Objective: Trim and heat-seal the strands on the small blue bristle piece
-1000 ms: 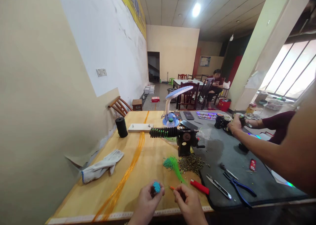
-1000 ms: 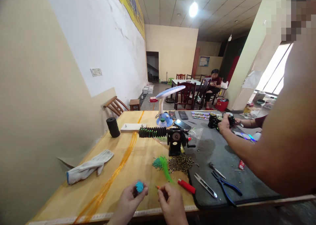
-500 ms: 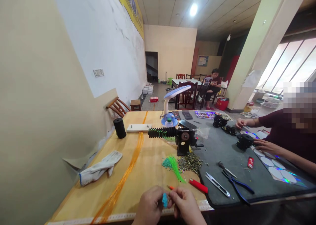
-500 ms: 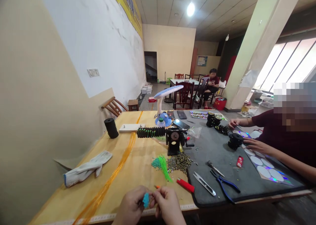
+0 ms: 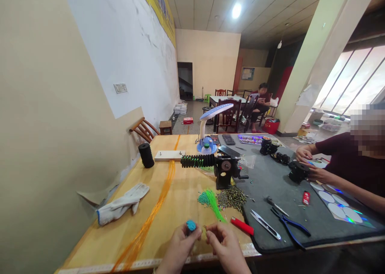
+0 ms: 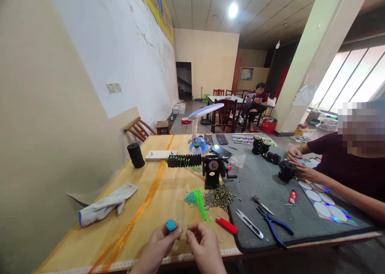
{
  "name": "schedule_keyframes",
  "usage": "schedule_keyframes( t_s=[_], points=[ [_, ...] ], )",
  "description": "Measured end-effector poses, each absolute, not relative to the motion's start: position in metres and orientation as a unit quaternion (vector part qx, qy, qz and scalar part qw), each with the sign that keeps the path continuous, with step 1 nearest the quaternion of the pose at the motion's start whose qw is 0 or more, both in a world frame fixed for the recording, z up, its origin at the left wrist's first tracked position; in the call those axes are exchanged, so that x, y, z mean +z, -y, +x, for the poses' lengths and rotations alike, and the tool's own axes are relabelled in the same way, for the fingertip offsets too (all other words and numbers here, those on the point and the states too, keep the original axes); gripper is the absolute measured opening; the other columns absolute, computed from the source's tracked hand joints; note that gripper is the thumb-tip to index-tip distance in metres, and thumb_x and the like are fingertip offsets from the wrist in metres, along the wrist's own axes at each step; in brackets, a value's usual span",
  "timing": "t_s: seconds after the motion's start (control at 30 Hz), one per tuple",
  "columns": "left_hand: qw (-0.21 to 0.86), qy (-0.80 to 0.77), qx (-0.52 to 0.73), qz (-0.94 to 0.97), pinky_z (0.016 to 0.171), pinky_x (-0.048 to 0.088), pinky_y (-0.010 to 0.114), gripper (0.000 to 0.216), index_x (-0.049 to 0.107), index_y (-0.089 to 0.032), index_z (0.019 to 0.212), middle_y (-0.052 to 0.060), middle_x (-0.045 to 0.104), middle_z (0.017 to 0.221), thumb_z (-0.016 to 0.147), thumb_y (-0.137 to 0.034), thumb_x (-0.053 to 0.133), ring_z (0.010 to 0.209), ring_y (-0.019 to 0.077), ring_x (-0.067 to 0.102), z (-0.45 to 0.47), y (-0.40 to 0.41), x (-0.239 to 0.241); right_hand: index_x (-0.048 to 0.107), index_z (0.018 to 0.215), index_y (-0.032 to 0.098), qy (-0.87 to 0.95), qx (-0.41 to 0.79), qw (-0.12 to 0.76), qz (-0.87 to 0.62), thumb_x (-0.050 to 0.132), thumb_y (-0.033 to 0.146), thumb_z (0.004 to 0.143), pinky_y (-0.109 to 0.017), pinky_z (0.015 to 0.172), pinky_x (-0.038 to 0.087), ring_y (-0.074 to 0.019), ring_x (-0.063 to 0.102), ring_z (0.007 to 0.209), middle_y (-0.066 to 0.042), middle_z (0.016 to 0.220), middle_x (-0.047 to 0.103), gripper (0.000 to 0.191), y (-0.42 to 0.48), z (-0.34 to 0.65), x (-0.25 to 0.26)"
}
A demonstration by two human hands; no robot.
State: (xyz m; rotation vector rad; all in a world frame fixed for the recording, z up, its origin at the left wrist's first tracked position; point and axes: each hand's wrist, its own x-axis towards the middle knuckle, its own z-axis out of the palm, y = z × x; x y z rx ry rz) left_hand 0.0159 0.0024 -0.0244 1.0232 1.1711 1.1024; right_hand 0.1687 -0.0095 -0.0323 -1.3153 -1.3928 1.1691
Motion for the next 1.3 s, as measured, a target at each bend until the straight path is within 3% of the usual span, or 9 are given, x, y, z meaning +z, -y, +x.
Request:
schedule_keyframes(
  t_s=[0.07,0.2,0.47,0.57,0.7,0.87,1.0,1.1,1.3],
  points=[
    [0.586,-0.499,0.471,0.431,0.059,0.042,0.024,0.041,0.064,-0.015,0.062,-0.001,0.058,0.057,0.06,-0.054,0.074,0.059,0.0143,0.053,0.016,-0.001,-0.025,0.061,0.081,0.014,0.57,0.467,0.442,-0.512,0.056,0.046,0.08,-0.022,0.051,0.041,-0.0141,0.055,0.061,-0.005,0.071,0.063,0.032,0.01,0.166,-0.032],
    [0.576,-0.511,0.471,0.43,0.06,0.042,0.024,0.041,0.064,-0.015,0.061,-0.001,0.059,0.058,0.059,-0.055,0.075,0.06,0.0146,0.052,0.017,0.002,-0.023,0.053,0.068,0.017,0.577,0.47,0.433,-0.509,0.052,0.04,0.082,-0.022,0.051,0.037,-0.0113,0.047,0.054,0.001,0.061,0.053,0.027,0.01,0.16,-0.031],
    [0.572,-0.506,0.446,0.466,0.066,0.042,0.025,0.043,0.063,-0.015,0.065,0.0,0.06,0.064,0.061,-0.057,0.072,0.068,0.0165,0.052,0.019,0.005,-0.022,0.045,0.067,0.019,0.531,0.476,0.465,-0.524,0.054,0.046,0.077,-0.021,0.047,0.033,-0.0095,0.041,0.049,0.006,0.056,0.042,0.03,0.009,0.154,-0.041],
    [0.571,-0.513,0.449,0.457,0.065,0.042,0.024,0.043,0.063,-0.016,0.066,0.0,0.059,0.064,0.062,-0.057,0.072,0.067,0.0158,0.052,0.017,0.005,-0.024,0.05,0.07,0.018,0.553,0.471,0.45,-0.52,0.051,0.049,0.081,-0.022,0.049,0.036,-0.0107,0.045,0.051,0.003,0.059,0.049,0.034,0.01,0.16,-0.04],
    [0.57,-0.533,0.464,0.419,0.053,0.038,0.022,0.044,0.062,-0.017,0.065,-0.004,0.051,0.052,0.06,-0.059,0.072,0.054,0.0128,0.047,0.01,0.003,-0.029,0.062,0.081,0.018,0.644,0.335,0.368,-0.582,0.05,0.046,0.086,-0.027,0.062,0.041,-0.0181,0.058,0.067,-0.005,0.075,0.065,0.031,0.006,0.186,-0.026],
    [0.574,-0.549,0.471,0.384,0.042,0.027,0.021,0.047,0.062,-0.016,0.064,-0.009,0.039,0.043,0.055,-0.061,0.074,0.041,0.0082,0.034,0.003,0.003,-0.036,0.066,0.086,0.021,0.745,0.123,0.203,-0.624,0.064,0.025,0.078,-0.032,0.074,0.04,-0.0255,0.058,0.089,-0.007,0.09,0.067,0.009,0.0,0.201,-0.018],
    [0.598,-0.539,0.475,0.355,0.039,0.02,0.019,0.047,0.061,-0.016,0.069,-0.012,0.034,0.043,0.059,-0.061,0.071,0.037,0.0054,0.026,0.003,0.005,-0.04,0.065,0.078,0.019,0.764,0.052,0.13,-0.63,0.06,0.013,0.077,-0.034,0.074,0.04,-0.0275,0.058,0.088,-0.008,0.089,0.067,0.008,-0.003,0.192,-0.028],
    [0.598,-0.538,0.484,0.344,0.04,0.021,0.019,0.047,0.061,-0.016,0.069,-0.011,0.037,0.044,0.057,-0.06,0.073,0.038,0.0055,0.027,0.003,0.005,-0.041,0.062,0.079,0.017,0.769,0.062,0.183,-0.609,0.047,0.015,0.086,-0.033,0.071,0.04,-0.0249,0.059,0.081,-0.009,0.084,0.066,0.016,-0.003,0.189,-0.037],
    [0.575,-0.544,0.496,0.357,0.045,0.03,0.021,0.046,0.062,-0.016,0.066,-0.006,0.05,0.052,0.056,-0.059,0.073,0.045,0.0083,0.039,0.007,0.001,-0.04,0.055,0.082,0.017,0.688,0.275,0.342,-0.578,0.036,0.041,0.093,-0.025,0.055,0.036,-0.0158,0.053,0.06,-0.003,0.066,0.058,0.032,0.007,0.188,-0.034]
  ],
)
